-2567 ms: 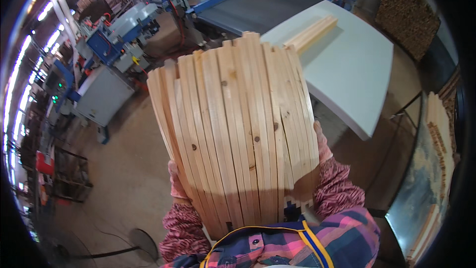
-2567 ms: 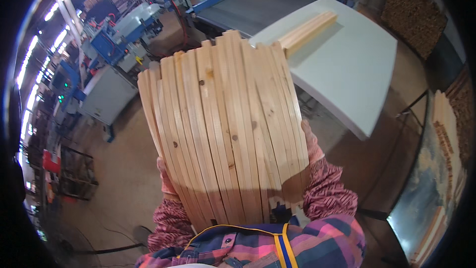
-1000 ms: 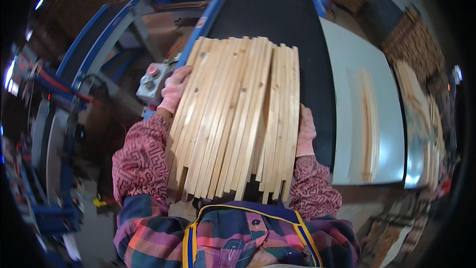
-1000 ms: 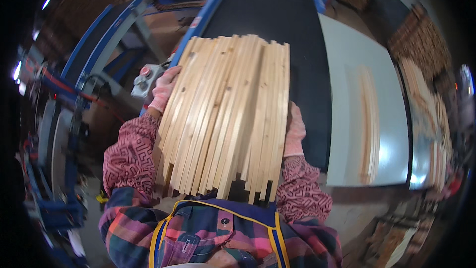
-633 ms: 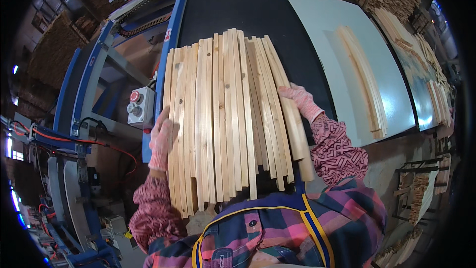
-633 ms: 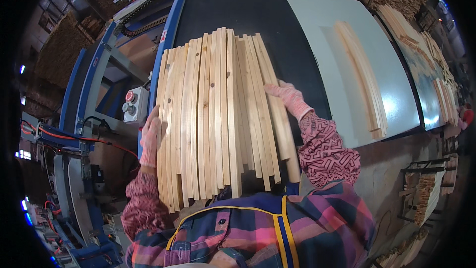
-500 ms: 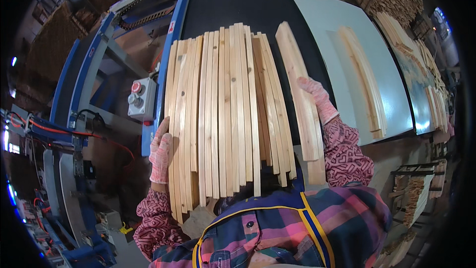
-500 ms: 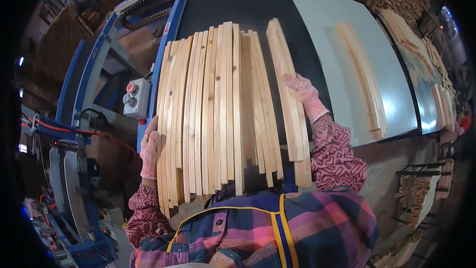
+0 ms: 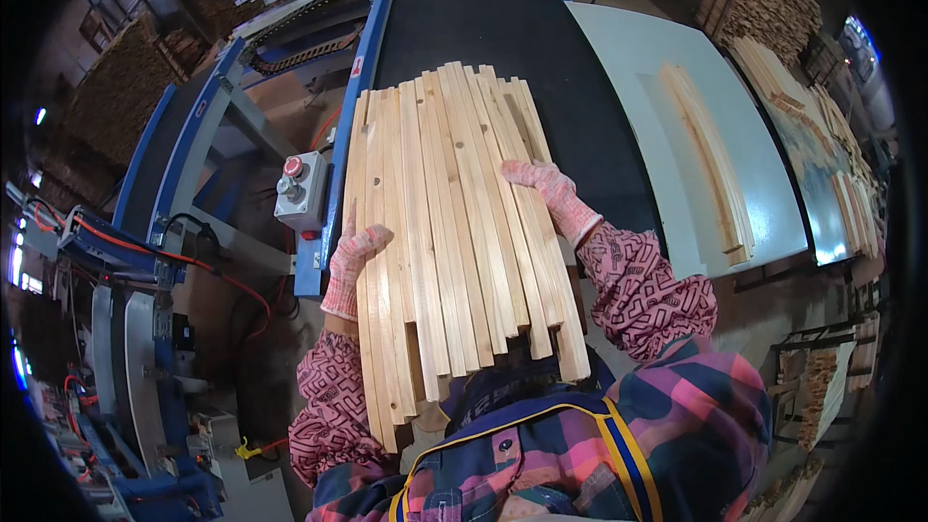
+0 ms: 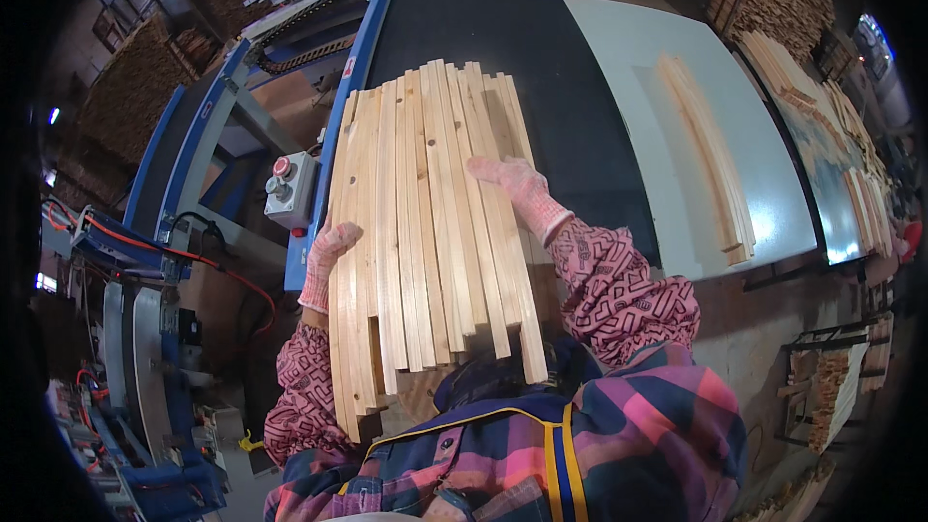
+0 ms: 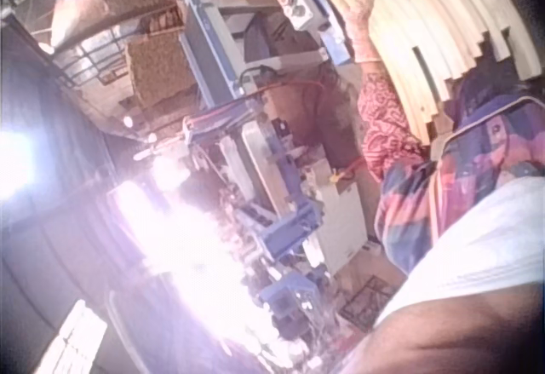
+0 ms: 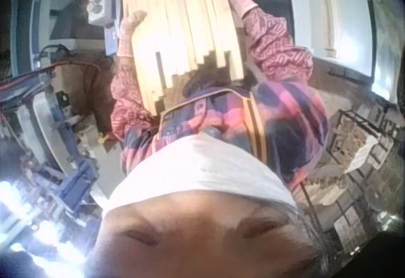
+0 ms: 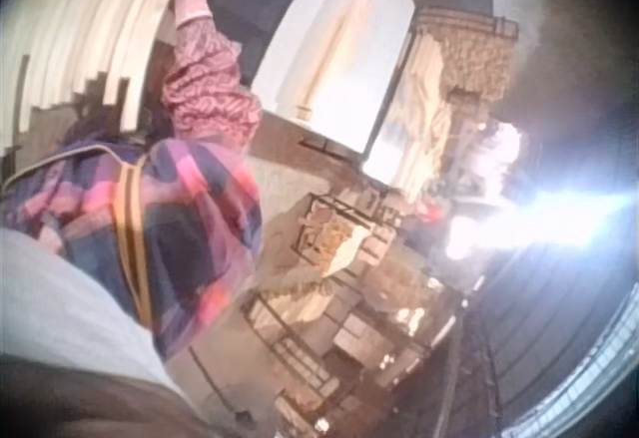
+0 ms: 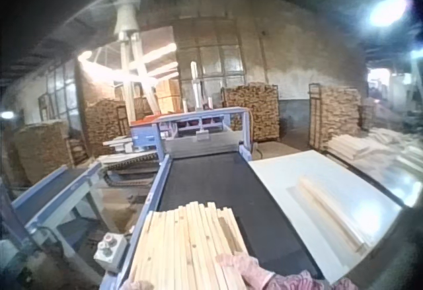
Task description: The person collects processed wooden planks from a conveyor belt and stacks them onto a metal table. They repeatedly pick up batches of planks, align them, and place them into a growing pile.
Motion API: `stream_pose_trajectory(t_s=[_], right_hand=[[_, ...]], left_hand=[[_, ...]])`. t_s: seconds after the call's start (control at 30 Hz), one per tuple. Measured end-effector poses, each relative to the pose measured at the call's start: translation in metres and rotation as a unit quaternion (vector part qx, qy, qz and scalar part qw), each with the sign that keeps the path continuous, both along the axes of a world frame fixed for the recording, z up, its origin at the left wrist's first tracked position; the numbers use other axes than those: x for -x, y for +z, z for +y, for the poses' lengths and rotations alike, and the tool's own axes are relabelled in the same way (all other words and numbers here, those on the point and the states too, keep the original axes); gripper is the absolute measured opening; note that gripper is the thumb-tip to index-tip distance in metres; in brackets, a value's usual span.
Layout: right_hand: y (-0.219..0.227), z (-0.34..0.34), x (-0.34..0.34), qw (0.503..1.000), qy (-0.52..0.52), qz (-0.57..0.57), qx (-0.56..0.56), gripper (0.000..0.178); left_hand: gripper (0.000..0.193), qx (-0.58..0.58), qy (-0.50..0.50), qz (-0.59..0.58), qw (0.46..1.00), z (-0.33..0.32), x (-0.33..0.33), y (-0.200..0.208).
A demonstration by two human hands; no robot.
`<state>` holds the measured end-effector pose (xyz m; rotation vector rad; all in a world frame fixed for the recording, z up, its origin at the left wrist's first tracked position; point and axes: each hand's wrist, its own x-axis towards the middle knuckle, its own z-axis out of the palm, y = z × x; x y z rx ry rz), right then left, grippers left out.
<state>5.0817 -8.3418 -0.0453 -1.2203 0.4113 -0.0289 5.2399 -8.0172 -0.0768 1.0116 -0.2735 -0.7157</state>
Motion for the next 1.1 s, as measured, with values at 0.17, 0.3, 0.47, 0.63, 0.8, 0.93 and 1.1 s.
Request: stream_pose_trajectory(t_s=[0.17, 0.3, 0.47, 0.63, 0.8, 0.93, 1.1], right_hand=[[0.013, 0.005, 0.007, 0.995, -0.087, -0.023, 0.050, 0.045], [-0.017, -0.039, 0.012, 0.986, 0.051, -0.158, 0.010, 0.034], [-0.041, -0.095, 0.038, 0.932, 0.088, -0.284, 0.206, 0.037], [-0.034, -0.097, 0.065, 0.984, 0.038, -0.164, -0.066, 0.047], [-0.110, -0.124, 0.001, 0.991, -0.069, 0.005, 0.113, 0.071], [-0.157, -0.167, -0.022, 0.934, -0.113, 0.094, 0.327, 0.088], [-0.144, -0.178, 0.004, 0.988, -0.091, 0.077, 0.099, 0.074]], left_hand=[[0.091, 0.030, -0.050, -0.117, 0.991, 0.005, 0.018, 0.002], [0.081, 0.124, -0.034, 0.097, 0.987, -0.018, 0.028, 0.008], [0.084, 0.117, 0.015, -0.059, 0.991, -0.077, 0.075, 0.015], [0.086, -0.121, -0.016, -0.230, 0.965, -0.140, 0.069, 0.001], [0.077, -0.635, 0.059, -0.507, 0.580, -0.169, 0.008, -0.034], [0.068, -0.638, 0.078, -0.514, 0.568, -0.181, -0.006, -0.047], [0.055, -0.672, 0.083, -0.559, 0.478, -0.199, 0.011, -0.047]])
